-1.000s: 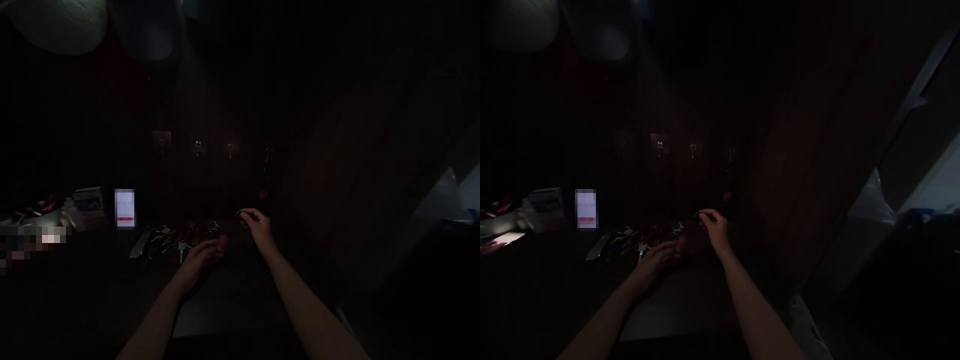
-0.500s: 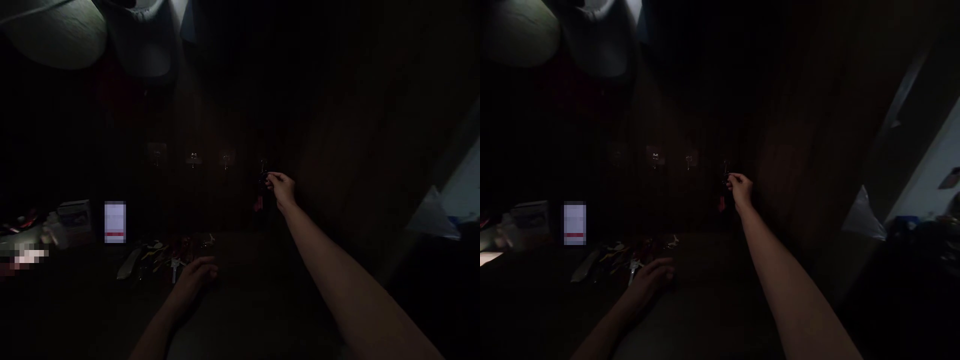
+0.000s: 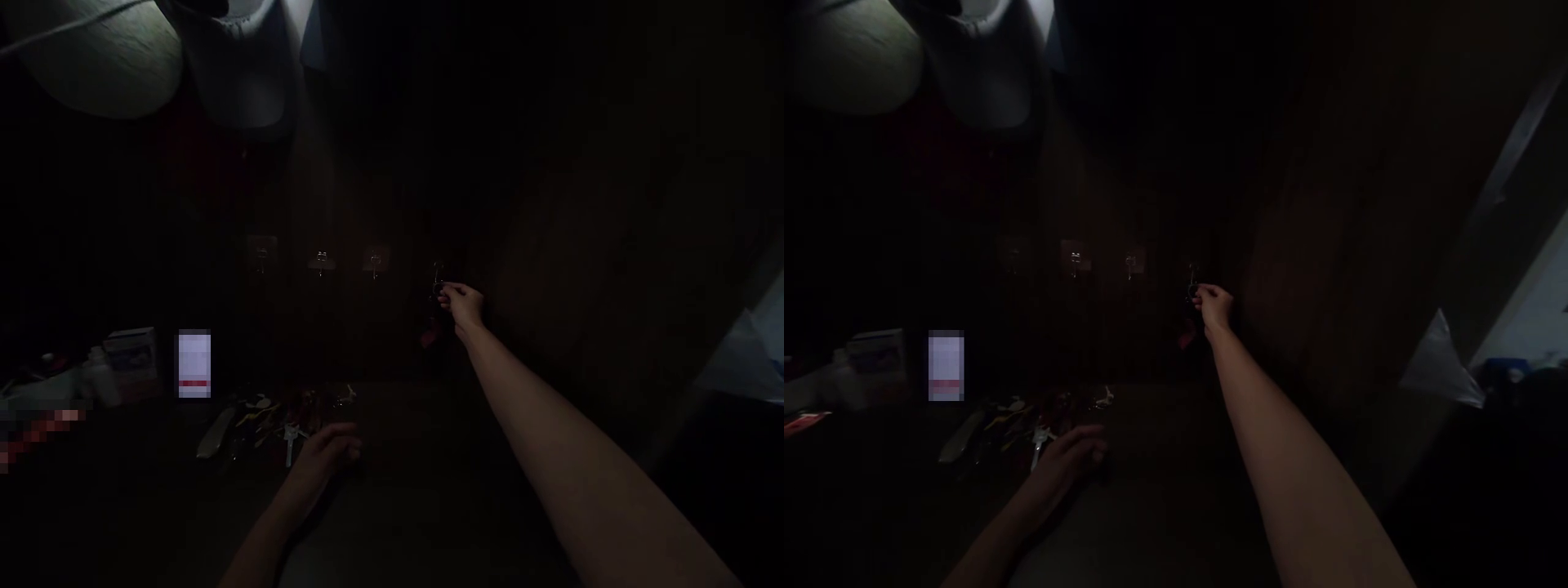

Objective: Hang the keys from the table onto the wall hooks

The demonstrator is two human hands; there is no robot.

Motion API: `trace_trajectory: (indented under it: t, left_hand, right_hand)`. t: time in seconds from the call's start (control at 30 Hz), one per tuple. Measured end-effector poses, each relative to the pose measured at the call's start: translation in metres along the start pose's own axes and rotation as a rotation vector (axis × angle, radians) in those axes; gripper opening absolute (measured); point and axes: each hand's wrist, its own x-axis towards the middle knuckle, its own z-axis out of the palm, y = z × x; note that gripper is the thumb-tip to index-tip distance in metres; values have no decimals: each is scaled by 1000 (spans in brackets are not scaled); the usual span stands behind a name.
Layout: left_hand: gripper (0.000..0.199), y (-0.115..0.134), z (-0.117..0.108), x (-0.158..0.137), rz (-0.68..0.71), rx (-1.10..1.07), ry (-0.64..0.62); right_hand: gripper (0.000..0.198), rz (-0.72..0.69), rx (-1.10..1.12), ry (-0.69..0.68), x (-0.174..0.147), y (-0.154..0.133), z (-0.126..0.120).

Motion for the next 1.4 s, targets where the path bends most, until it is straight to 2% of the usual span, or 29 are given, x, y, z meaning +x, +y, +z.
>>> trace_trajectory:
  t: [0.27,0.43,0.57,0.7,0.83,1.07,1.13,1.23,1.4]
  left_hand:
    - [33,-5,-4,6,-10,-34,-17]
    - [31,-4,-4,6,-20,10,-4]
    - [29,-4,-5,7,-10,36,-21]
    - [27,-7,-9,10,57,82,-15]
    - [36,-7,-11,9,90,131,8]
    - [44,-8,-9,10,100,85,27]
    - [44,-7,-10,11,136,117,77]
    - [43,-3,-14,11,230,203,220]
    - [30,4,-16,5,393,395,379]
  right_hand:
    - [21,5,-33,22,-8,6,-4]
    - [27,-19,-43,55,-24,15,-11]
    - [32,-51,-37,53,-48,29,-17]
    - [36,-41,-39,3,-77,45,-24]
    - [36,21,-41,-53,-106,63,-30]
    - [32,132,-62,-152,-150,94,-38]
    - [31,152,-79,-182,-159,101,-36]
    - [26,148,-125,-247,-167,108,-29]
    - [21,1,-301,-430,-177,112,-11]
